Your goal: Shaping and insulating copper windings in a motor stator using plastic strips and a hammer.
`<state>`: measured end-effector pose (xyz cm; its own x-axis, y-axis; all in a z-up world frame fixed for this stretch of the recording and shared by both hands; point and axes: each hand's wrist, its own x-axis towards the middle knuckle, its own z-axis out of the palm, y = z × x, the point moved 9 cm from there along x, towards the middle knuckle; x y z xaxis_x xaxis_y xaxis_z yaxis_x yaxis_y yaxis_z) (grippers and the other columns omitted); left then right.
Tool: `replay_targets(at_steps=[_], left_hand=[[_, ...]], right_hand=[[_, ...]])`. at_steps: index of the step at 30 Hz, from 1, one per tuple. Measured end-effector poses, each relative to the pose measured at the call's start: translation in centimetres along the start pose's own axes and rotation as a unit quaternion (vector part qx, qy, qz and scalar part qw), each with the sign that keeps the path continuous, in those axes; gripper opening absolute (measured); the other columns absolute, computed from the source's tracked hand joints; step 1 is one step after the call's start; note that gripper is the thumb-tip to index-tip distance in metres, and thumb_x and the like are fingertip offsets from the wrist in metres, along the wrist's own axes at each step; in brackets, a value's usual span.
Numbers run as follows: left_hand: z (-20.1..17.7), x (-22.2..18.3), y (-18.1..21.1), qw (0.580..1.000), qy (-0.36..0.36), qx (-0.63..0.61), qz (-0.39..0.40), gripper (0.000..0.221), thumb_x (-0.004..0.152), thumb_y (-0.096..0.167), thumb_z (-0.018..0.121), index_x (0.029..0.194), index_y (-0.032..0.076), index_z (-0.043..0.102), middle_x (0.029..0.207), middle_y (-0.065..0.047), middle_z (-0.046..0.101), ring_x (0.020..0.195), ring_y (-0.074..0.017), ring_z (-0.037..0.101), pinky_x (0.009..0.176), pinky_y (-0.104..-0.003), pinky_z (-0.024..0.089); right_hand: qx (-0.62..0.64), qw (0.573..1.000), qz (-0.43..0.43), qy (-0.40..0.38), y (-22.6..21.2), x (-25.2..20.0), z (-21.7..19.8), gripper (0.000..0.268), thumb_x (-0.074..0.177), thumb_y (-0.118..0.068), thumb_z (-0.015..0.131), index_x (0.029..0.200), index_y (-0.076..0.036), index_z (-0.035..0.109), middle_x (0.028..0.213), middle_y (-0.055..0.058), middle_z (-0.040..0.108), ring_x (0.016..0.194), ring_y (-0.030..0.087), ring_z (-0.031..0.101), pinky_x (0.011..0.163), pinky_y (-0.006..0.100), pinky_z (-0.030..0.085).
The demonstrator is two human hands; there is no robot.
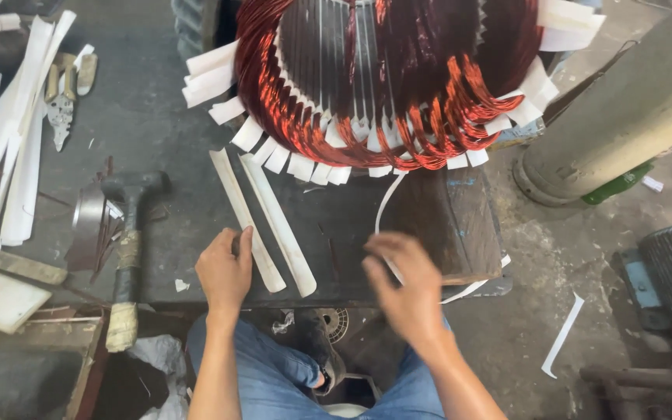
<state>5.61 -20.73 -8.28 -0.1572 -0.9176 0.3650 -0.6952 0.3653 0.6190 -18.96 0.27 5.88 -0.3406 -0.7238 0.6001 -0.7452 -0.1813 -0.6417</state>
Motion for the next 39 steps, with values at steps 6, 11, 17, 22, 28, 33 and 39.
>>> replay_targets(at_steps=[6, 11, 17, 22, 28, 33, 39], left_hand=[[-0.3, 0.0, -0.4, 1.0, -0.001, -0.026, -0.011, 0.036, 0.113, 0.034, 0.07, 0.092, 0.006, 0.078, 0.066, -0.013, 0.072, 0.063, -0.0329, 0.075, 0.055, -0.04, 0.055], [-0.6, 0.3, -0.6, 0.999, 0.0, -0.045, -0.025, 0.033, 0.113, 0.031, 0.071, 0.095, 0.005, 0.079, 0.066, -0.015, 0.073, 0.063, -0.0333, 0.075, 0.056, -0.04, 0.056], [-0.3, 0.0, -0.4, 0.999, 0.001, -0.039, 0.003, 0.033, 0.113, 0.03, 0.073, 0.094, 0.004, 0.079, 0.068, -0.017, 0.073, 0.066, -0.0371, 0.075, 0.056, -0.044, 0.056], [-0.5, -0.1, -0.7, 0.999, 0.003, -0.043, -0.01, 0.032, 0.114, 0.031, 0.072, 0.094, 0.006, 0.079, 0.07, -0.016, 0.075, 0.066, -0.0353, 0.075, 0.058, -0.043, 0.058], [0.5, -0.4, -1.2, 1.0, 0.0, -0.015, 0.011, 0.041, 0.116, 0.039, 0.065, 0.085, 0.012, 0.061, 0.069, -0.005, 0.061, 0.066, -0.035, 0.062, 0.06, -0.049, 0.044], [0.3, -0.8, -0.9, 1.0, 0.013, -0.023, 0.015, 0.039, 0.117, 0.035, 0.067, 0.086, 0.011, 0.063, 0.067, -0.003, 0.06, 0.061, -0.0301, 0.06, 0.056, -0.046, 0.042], [-0.7, -0.1, 0.1, 1.0, 0.013, -0.014, 0.009, 0.029, 0.111, 0.029, 0.075, 0.093, 0.006, 0.077, 0.069, -0.015, 0.074, 0.065, -0.0348, 0.076, 0.057, -0.043, 0.058]], right_hand=[[-0.004, 0.989, 0.141, -0.045, 2.9, 4.4, -0.4, 0.032, 0.1, -0.02, 0.079, 0.118, 0.006, 0.075, 0.13, 0.033, 0.068, 0.123, 0.054, 0.067, 0.103, 0.062, 0.056], [0.237, 0.933, 0.268, -0.044, 4.7, 3.7, 1.1, 0.05, 0.098, -0.027, 0.078, 0.135, 0.005, 0.069, 0.135, 0.033, 0.067, 0.132, 0.045, 0.065, 0.109, 0.057, 0.056], [0.227, 0.938, 0.251, -0.071, 7.3, 2.4, 1.4, 0.051, 0.098, -0.02, 0.079, 0.142, 0.004, 0.064, 0.131, 0.03, 0.067, 0.129, 0.041, 0.065, 0.109, 0.058, 0.054], [0.217, 0.931, 0.28, -0.093, 4.5, -1.3, -8.9, 0.047, 0.101, -0.012, 0.063, 0.143, 0.008, 0.059, 0.06, 0.015, 0.063, 0.042, 0.02, 0.063, 0.036, 0.036, 0.055], [-0.182, 0.954, 0.225, 0.078, 9.9, -1.7, -30.1, 0.023, 0.116, -0.004, 0.067, 0.137, -0.001, 0.075, 0.118, 0.011, 0.075, 0.097, 0.017, 0.063, 0.092, 0.031, 0.051], [-0.274, 0.934, 0.229, 0.026, 22.4, -1.7, -27.5, 0.022, 0.113, -0.013, 0.068, 0.131, -0.008, 0.08, 0.113, 0.008, 0.08, 0.101, 0.019, 0.07, 0.093, 0.037, 0.052], [-0.242, 0.954, 0.143, 0.106, 19.4, -0.8, -19.7, 0.035, 0.108, -0.01, 0.077, 0.138, 0.009, 0.072, 0.134, 0.035, 0.067, 0.125, 0.052, 0.067, 0.096, 0.055, 0.06]])
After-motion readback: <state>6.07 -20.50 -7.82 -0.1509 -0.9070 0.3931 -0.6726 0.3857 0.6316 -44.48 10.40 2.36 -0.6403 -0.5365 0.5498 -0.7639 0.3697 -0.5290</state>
